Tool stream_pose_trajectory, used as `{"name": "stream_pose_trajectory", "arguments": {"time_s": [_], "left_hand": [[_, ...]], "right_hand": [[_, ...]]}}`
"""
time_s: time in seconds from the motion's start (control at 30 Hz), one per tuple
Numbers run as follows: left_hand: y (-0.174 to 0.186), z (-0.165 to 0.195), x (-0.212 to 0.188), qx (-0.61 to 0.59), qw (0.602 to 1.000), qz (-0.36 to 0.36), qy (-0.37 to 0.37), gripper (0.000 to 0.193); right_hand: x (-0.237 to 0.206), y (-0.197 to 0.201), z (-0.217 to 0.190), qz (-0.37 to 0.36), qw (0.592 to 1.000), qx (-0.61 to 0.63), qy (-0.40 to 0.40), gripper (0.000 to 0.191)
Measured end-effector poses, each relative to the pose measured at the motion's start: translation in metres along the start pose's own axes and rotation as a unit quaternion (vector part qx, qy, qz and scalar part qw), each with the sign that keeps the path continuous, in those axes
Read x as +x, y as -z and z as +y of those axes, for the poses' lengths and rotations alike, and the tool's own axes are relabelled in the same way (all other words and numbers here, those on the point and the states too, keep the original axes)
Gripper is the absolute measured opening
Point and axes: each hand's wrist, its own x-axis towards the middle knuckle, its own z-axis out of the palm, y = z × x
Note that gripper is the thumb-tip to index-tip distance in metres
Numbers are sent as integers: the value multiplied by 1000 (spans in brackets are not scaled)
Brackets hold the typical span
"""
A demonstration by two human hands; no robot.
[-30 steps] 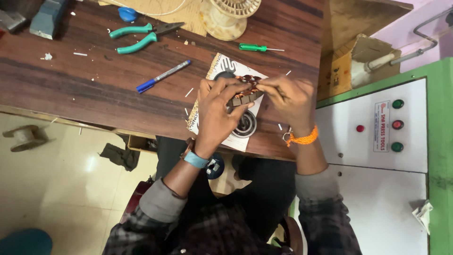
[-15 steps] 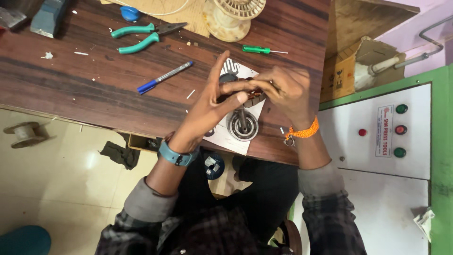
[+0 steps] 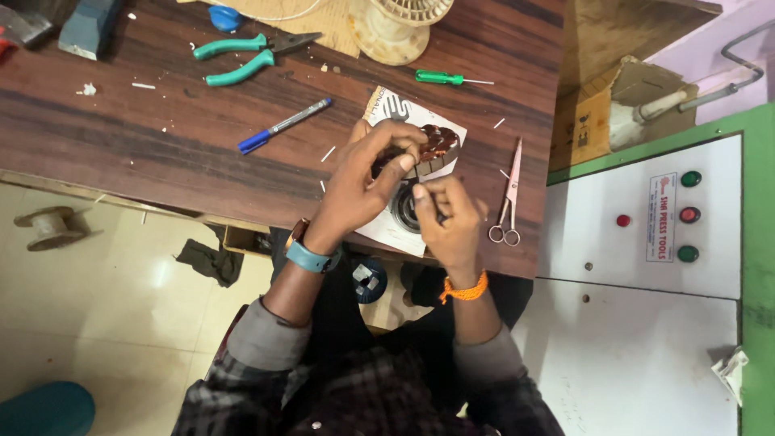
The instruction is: The person sits at a workbench and fits a copper-wound motor armature into a bearing and housing assembly by hand, pressing and rotating the parts to seat them together, working over a printed sheet on the table.
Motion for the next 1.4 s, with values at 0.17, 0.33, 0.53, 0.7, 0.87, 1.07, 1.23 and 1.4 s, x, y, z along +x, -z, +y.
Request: {"name": "stream_pose_trajectory", "arguments": {"time_s": [0.17,0.33,0.53,0.7,0.87,1.07,1.23,1.4], "left_hand": [[-7,12,-5,62,998,31,1,27],[-28,20,-14,193,973,119,-48,45],[-35,14,-15,231,963,129,-54,37],[-34,12,-17,225,964,125,-58,36],[-37,14,-18,208,969,131,-34,36],[-28,2,-5,23,996,75,49,84],[-12,-15,5,-278,954,-14,109,99],[-12,-13,-1,-247,964,3,96,94]], "right_hand": [[-34,-12,29,15,993,47,-108,13],[-37,12,53,73,983,123,-111,8],[5,41,43,53,994,73,-60,11],[44,54,16,13,997,-54,48,8],[73,41,11,-26,991,-28,129,7],[97,38,17,-78,962,-94,245,9],[109,32,12,-104,956,-50,269,13],[77,34,-4,-83,988,-40,120,10]]}}
